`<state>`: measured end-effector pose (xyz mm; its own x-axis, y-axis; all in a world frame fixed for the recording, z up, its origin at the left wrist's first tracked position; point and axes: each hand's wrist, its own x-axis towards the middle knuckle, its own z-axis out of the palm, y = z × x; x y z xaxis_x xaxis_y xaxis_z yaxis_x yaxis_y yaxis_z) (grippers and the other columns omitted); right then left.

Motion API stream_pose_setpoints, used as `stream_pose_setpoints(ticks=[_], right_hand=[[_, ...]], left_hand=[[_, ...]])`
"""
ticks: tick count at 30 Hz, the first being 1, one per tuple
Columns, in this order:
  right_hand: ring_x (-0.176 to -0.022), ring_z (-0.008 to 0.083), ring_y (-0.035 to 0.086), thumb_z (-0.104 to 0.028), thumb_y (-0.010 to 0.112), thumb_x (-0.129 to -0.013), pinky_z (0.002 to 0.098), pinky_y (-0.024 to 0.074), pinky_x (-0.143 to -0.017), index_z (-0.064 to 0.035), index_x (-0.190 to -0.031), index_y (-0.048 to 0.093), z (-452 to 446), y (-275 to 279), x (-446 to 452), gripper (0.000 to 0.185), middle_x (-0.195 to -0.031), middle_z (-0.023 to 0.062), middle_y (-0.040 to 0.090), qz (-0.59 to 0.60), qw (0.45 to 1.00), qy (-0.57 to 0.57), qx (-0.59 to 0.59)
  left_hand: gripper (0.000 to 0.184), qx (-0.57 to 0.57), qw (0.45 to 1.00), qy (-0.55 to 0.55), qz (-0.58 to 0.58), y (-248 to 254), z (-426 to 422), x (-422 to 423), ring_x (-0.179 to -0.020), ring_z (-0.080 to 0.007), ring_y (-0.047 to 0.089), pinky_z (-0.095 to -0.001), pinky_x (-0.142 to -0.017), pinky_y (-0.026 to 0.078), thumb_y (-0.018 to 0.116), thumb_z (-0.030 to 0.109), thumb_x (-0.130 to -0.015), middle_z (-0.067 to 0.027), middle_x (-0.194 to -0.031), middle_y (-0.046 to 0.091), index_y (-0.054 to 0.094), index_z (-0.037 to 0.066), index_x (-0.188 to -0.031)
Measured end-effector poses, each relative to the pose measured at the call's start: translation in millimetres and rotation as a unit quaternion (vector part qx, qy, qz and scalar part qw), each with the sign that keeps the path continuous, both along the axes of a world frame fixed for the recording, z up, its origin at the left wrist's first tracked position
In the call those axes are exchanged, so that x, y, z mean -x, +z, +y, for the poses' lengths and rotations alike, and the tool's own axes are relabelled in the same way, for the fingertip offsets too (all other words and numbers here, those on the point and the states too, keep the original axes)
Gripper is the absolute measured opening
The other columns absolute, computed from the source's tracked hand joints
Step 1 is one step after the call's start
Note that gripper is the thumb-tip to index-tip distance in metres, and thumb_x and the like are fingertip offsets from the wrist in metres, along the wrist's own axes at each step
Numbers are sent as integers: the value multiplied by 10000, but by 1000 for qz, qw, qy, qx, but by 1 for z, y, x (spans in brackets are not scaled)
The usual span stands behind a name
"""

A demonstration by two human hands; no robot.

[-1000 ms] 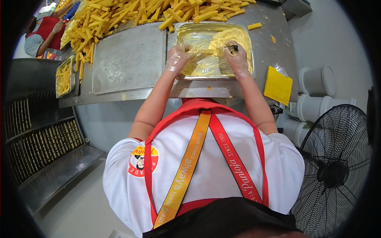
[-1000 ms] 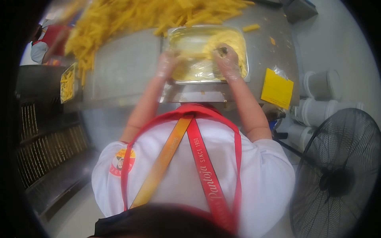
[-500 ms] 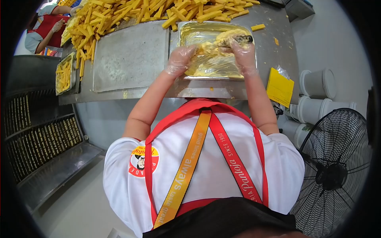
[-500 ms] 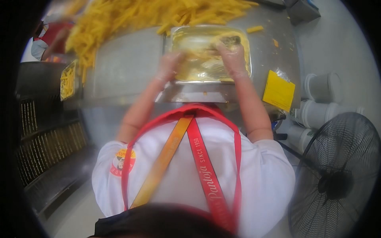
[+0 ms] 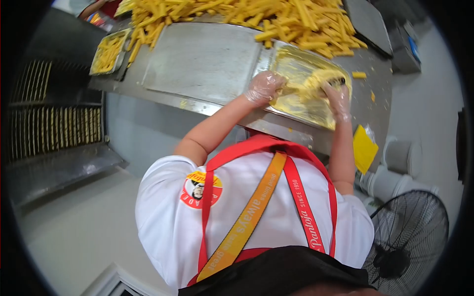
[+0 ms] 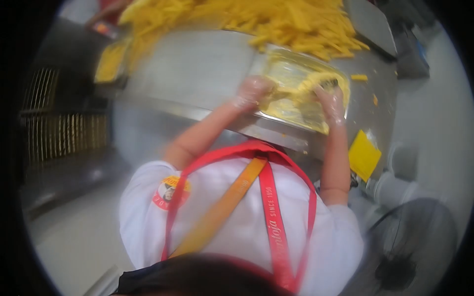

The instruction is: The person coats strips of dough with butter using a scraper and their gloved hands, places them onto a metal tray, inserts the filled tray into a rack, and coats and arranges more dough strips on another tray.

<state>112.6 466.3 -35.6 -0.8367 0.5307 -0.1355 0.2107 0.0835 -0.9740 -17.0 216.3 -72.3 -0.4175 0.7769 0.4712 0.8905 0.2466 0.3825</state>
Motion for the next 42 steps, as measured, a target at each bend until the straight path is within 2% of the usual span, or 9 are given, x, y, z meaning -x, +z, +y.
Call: stream_pose_setpoints(ticks=[4,6,8,16,23,26,32,39,42], right_hand=[[-665,187,657,-87,622,-830,290,564,-564,56,-1027,595,0,3,-9,245,-897,102,648,-35,997,-66,-25],[-650,175,647,-87,627,-832,286,552,-546,55,-1022,596,2,-10,-13,239,-887,96,645,-41,992,-79,-88],[-637,167,637,-87,633,-834,280,545,-545,52,-1012,597,5,-22,-14,229,-874,88,641,-26,988,-90,-123],[-686,145,623,-74,651,-833,255,518,-564,13,-1000,595,-40,16,-3,196,-810,56,617,-64,991,-81,-84],[-761,217,625,-116,677,-766,321,487,-716,21,-991,620,-50,12,0,269,-847,116,647,-53,942,71,-324],[-852,231,632,-141,686,-742,345,492,-779,21,-1009,624,-3,20,9,318,-908,135,659,-77,997,-6,-15],[-749,208,652,-192,703,-778,316,523,-690,52,-977,613,-21,9,14,327,-870,126,661,4,900,59,-431],[-806,242,638,-165,700,-754,367,498,-754,-20,-983,611,36,-4,15,285,-845,132,654,-26,997,-64,-22],[-814,299,635,-156,686,-771,375,501,-746,-15,-976,606,16,-11,9,262,-900,169,655,-17,884,-70,-463]], left_hand=[[241,-143,956,239,-96,46,-70,27,-754,-320,637,-400,-640,498,688,193,-677,-142,-813,663,685,90,-895],[296,76,875,458,-138,36,-133,88,-693,-321,642,-398,-612,509,704,283,-735,-159,-819,666,694,94,-962],[266,-152,844,514,-13,10,-197,147,-639,-340,622,-416,-552,490,726,308,-717,-158,-731,643,671,74,-832],[105,28,789,613,11,-46,-291,268,-777,-348,638,-432,-709,505,659,145,-732,-186,-801,648,654,78,-812],[330,65,784,616,-37,-48,-271,273,-972,-381,609,-431,-848,490,677,111,-735,-205,-1029,625,534,22,-1019],[444,-26,846,517,126,-21,-209,228,-965,-381,600,-440,-843,489,699,130,-728,-195,-1071,605,507,35,-1117],[503,-12,977,192,-89,1,-36,153,-954,-391,594,-458,-814,477,687,210,-765,-205,-1032,623,492,89,-1212],[406,-131,957,137,-220,-97,40,181,-985,-363,596,-420,-855,466,668,143,-769,-174,-1117,616,549,64,-1149],[302,-227,875,115,-412,-93,27,176,-840,-217,624,-329,-702,499,679,96,-779,-107,-977,656,612,49,-1071]])
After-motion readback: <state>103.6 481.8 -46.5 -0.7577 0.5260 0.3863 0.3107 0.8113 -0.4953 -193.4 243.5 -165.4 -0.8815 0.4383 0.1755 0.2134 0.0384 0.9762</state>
